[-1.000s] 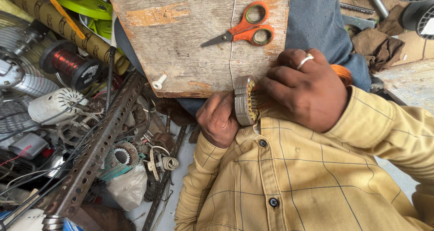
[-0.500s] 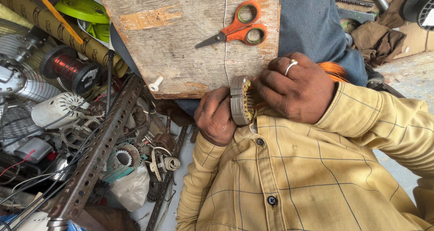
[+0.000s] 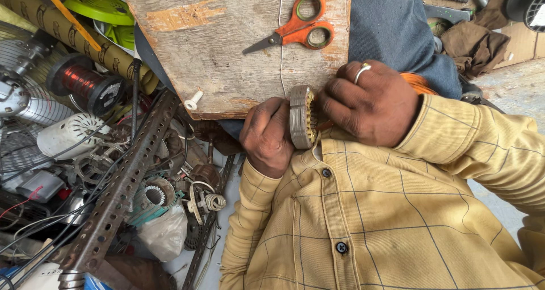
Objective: The person winds copper wire around a cylindrical motor stator, then cuts a small piece of tape and wraps it around the wire end to secure it. The work is performed on a wooden board in a cluttered workshop.
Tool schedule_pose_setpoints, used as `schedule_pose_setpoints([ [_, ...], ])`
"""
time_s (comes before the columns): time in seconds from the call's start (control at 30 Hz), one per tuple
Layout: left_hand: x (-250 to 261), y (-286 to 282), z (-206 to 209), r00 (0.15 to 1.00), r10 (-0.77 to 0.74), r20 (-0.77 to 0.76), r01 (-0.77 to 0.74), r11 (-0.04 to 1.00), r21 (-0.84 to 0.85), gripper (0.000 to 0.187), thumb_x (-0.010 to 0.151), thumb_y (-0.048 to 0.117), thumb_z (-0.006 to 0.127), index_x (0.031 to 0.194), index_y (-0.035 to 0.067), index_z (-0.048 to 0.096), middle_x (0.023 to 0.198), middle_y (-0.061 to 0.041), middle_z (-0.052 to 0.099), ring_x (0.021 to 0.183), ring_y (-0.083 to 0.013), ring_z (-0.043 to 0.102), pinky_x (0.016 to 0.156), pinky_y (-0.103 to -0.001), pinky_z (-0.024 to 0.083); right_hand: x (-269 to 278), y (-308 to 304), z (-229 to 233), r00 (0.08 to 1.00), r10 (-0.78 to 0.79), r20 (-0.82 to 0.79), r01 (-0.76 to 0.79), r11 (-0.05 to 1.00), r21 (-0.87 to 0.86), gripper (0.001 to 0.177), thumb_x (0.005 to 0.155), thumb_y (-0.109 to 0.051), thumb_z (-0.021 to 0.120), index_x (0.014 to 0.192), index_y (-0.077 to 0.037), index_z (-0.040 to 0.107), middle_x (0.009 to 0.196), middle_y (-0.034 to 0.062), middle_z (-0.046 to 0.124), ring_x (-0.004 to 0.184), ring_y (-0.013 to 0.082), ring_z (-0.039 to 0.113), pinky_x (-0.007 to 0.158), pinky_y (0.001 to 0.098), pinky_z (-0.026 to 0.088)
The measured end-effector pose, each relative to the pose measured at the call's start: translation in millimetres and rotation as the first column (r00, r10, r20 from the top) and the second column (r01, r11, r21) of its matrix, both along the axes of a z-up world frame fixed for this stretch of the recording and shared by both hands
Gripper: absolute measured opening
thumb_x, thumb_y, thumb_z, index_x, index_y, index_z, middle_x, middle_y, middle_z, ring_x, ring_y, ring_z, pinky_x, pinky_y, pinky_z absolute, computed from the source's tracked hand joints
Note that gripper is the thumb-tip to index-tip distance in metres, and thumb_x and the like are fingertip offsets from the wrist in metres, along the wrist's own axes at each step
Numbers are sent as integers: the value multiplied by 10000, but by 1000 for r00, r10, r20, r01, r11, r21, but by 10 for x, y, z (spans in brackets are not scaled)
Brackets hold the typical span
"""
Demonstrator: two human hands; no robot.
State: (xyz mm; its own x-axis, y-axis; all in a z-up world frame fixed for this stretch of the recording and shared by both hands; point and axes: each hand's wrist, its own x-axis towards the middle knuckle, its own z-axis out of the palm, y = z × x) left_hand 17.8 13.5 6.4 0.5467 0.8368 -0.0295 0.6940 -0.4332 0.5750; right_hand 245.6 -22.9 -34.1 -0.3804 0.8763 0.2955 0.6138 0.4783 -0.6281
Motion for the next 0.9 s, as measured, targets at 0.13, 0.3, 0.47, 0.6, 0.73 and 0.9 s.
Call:
schedule_pose_setpoints([
  [0.13,-24,41,-5,998,-46,-38,46,999,9,314,822,-68,689,1135,-54,711,1099,-149,680,1000,-315,694,872,-389,593,-24,13,32,997,-76,-6,75,995,-69,461,710,-233,717,1119,-22,743,962,88,653,856,277,595,717,398,500],
  [0.3,-2,28,-58,996,81,46,-75,991,-111,272,844,-65,751,1105,2,711,1052,-115,687,957,-299,699,846,-380,583,-40,-13,28,984,-134,-121,109,975,-191,372,720,-228,810,1053,-78,740,924,81,624,836,281,583,692,398,481],
  [0.47,7,66,-87,996,82,48,-76,991,-109,268,840,-70,754,1091,14,717,1043,-107,692,939,-298,703,833,-378,580,-86,-27,32,956,-236,-176,197,956,-216,340,743,-200,858,1041,-100,730,944,66,623,852,278,584,713,407,479],
  [0.6,-23,77,-59,993,109,52,-96,973,-211,256,854,-64,751,1095,21,728,1041,-110,694,928,-283,707,816,-367,578,-63,-35,13,968,-187,-166,153,968,-199,309,743,-185,862,1012,-95,742,901,68,622,814,281,577,678,405,475],
  [0.73,-19,101,-36,998,35,44,-29,991,-129,263,835,-70,733,1086,8,719,1056,-122,692,974,-314,678,853,-393,566,-89,-22,51,963,-219,-155,192,966,-176,287,784,-161,847,1031,-79,727,953,87,635,857,283,583,719,398,495],
  [0.9,-7,186,-4,990,55,127,-28,978,-204,274,809,-52,740,1076,11,742,982,-130,676,914,-315,673,796,-400,556,-122,77,160,978,-192,-81,174,967,-187,343,681,-183,843,988,-70,741,905,85,648,830,303,575,702,405,488],
])
